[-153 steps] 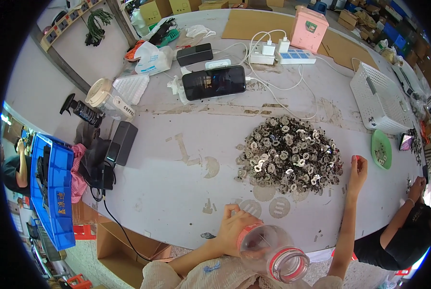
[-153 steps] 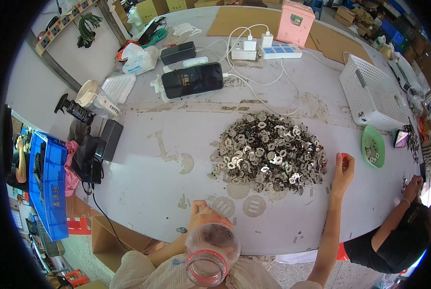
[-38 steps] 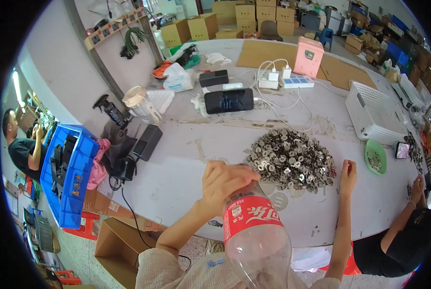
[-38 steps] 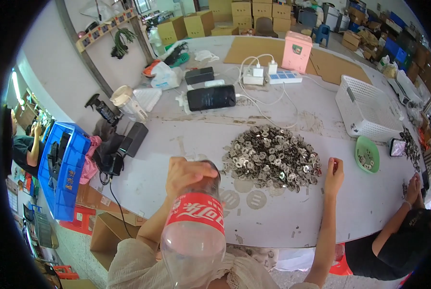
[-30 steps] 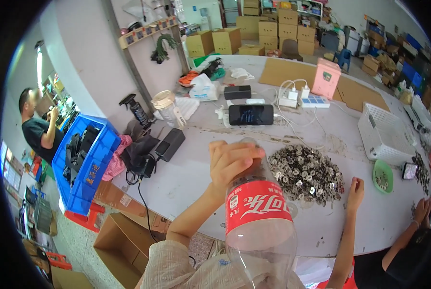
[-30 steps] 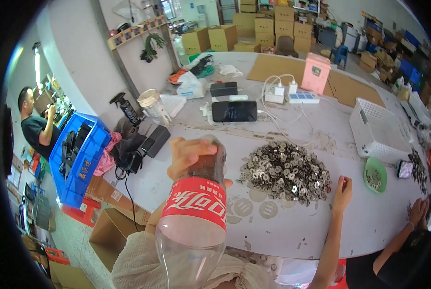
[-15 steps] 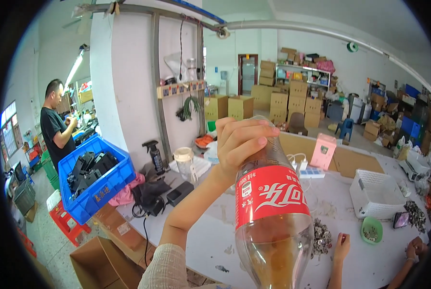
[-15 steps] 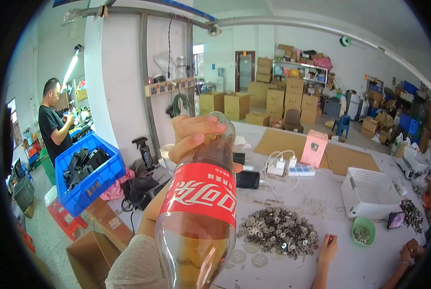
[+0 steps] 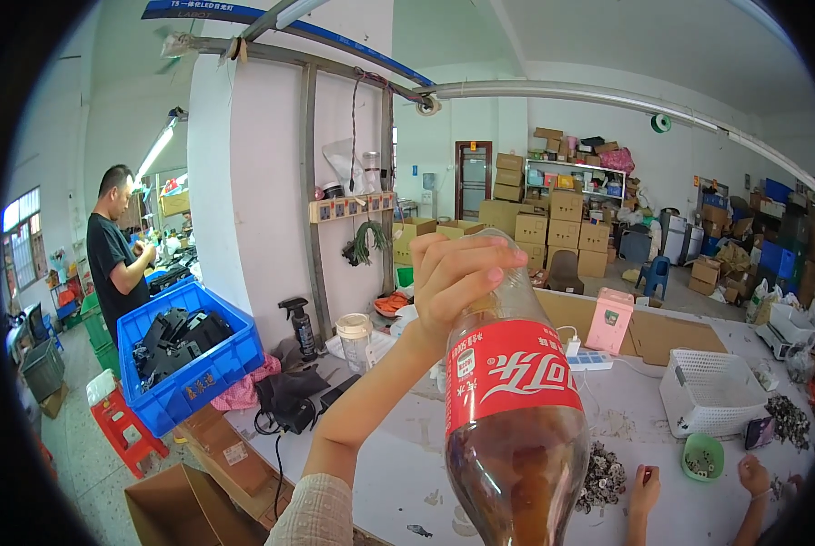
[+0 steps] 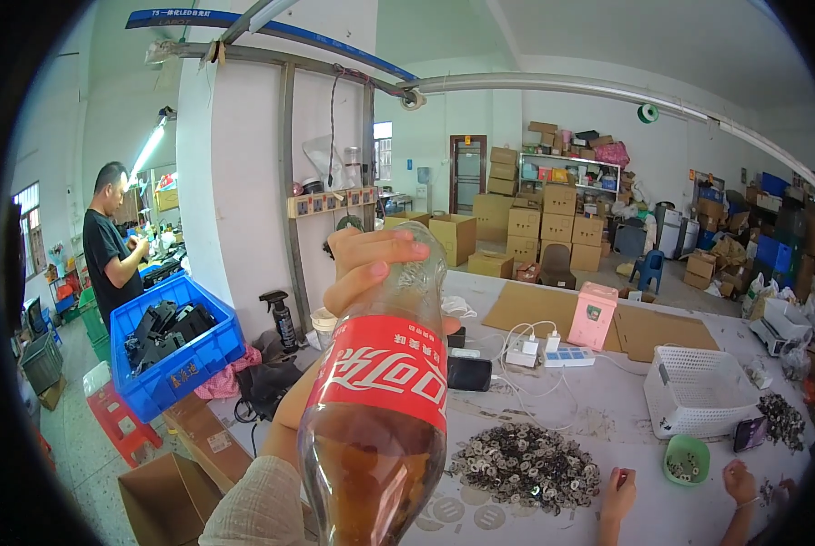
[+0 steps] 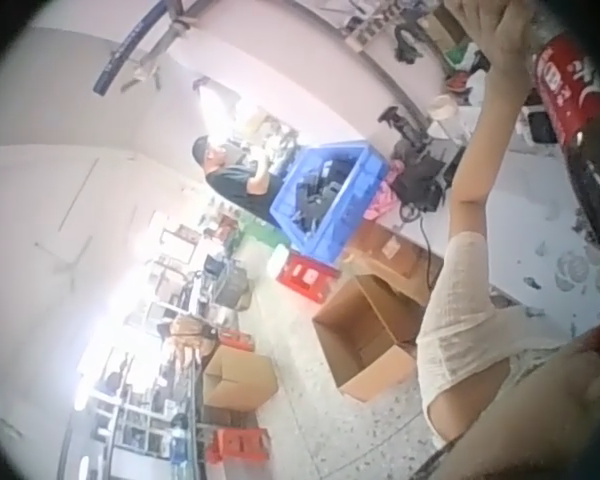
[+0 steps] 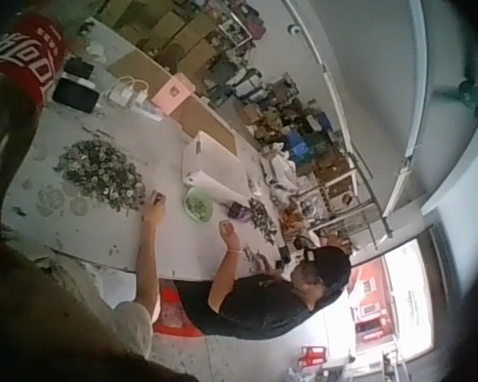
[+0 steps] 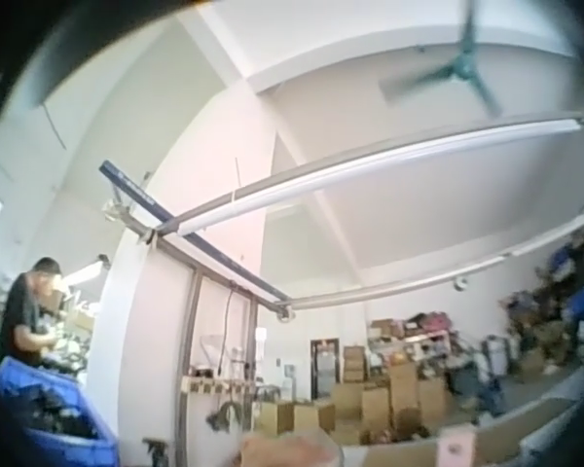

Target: The person sorts a pile of small metal parts by hand, placing them into a sorting tray.

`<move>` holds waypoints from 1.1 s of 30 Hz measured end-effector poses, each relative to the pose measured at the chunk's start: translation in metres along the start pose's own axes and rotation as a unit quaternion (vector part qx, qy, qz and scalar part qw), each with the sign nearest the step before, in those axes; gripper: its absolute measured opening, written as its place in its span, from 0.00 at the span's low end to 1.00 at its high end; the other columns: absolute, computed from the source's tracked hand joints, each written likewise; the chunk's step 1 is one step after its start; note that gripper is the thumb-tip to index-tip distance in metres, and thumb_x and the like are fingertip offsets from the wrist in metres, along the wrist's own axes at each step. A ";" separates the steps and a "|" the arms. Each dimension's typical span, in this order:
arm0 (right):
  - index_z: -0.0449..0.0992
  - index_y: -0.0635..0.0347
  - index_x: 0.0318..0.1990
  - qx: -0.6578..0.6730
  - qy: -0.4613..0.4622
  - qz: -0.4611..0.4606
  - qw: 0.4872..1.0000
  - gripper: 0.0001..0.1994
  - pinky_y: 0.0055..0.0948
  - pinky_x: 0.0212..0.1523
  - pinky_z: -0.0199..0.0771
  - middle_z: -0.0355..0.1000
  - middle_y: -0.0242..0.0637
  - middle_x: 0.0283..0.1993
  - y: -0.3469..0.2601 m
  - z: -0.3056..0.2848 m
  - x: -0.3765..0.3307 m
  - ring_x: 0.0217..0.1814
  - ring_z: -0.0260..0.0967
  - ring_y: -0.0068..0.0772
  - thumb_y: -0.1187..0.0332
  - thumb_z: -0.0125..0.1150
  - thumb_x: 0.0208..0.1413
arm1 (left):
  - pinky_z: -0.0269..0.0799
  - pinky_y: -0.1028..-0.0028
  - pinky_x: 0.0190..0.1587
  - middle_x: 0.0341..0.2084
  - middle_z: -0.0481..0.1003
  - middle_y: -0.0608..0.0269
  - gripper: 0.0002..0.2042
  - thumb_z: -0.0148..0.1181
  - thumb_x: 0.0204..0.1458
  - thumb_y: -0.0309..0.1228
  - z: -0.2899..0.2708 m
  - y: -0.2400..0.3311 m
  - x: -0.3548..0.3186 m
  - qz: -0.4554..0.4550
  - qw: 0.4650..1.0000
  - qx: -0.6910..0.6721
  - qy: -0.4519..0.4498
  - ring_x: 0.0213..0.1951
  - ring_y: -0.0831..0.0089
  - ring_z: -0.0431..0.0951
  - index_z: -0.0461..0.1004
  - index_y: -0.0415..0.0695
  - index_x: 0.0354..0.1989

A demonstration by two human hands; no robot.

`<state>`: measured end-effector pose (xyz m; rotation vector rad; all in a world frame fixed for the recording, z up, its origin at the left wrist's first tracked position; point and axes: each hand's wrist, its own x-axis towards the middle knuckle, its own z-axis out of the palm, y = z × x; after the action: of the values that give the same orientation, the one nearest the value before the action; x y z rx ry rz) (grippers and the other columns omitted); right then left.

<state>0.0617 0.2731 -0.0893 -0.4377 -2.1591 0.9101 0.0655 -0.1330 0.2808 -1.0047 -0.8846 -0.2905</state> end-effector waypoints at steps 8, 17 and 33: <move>0.69 0.61 0.31 0.004 -0.009 0.004 1.000 0.11 0.37 0.25 0.64 0.69 0.40 0.21 0.004 0.000 0.001 0.21 0.67 0.40 0.62 0.53 0.55 | 0.56 0.72 0.38 0.36 0.76 0.67 0.18 0.58 0.45 0.30 -0.001 -0.001 0.001 0.011 1.000 0.015 -0.002 0.37 0.71 0.74 0.60 0.51 0.44; 0.69 0.61 0.32 -0.001 -0.013 -0.004 1.000 0.11 0.36 0.25 0.64 0.69 0.40 0.22 0.000 -0.006 -0.004 0.22 0.67 0.38 0.61 0.52 0.55 | 0.56 0.70 0.38 0.36 0.76 0.65 0.20 0.60 0.43 0.30 -0.010 0.027 -0.028 -0.062 0.997 0.008 -0.037 0.36 0.69 0.74 0.61 0.50 0.44; 0.70 0.66 0.35 0.031 -0.040 0.047 0.998 0.14 0.23 0.23 0.58 0.62 0.30 0.20 0.028 -0.020 0.004 0.22 0.55 0.20 0.61 0.51 0.58 | 0.54 0.71 0.38 0.33 0.76 0.68 0.21 0.63 0.39 0.23 -0.078 0.156 -0.135 -0.365 0.907 0.015 -0.209 0.32 0.73 0.75 0.64 0.47 0.42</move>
<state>0.0742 0.3039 -0.0983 -0.4826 -2.1912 1.0608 0.1116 -0.1377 0.0650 -0.6740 -1.6491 -0.7059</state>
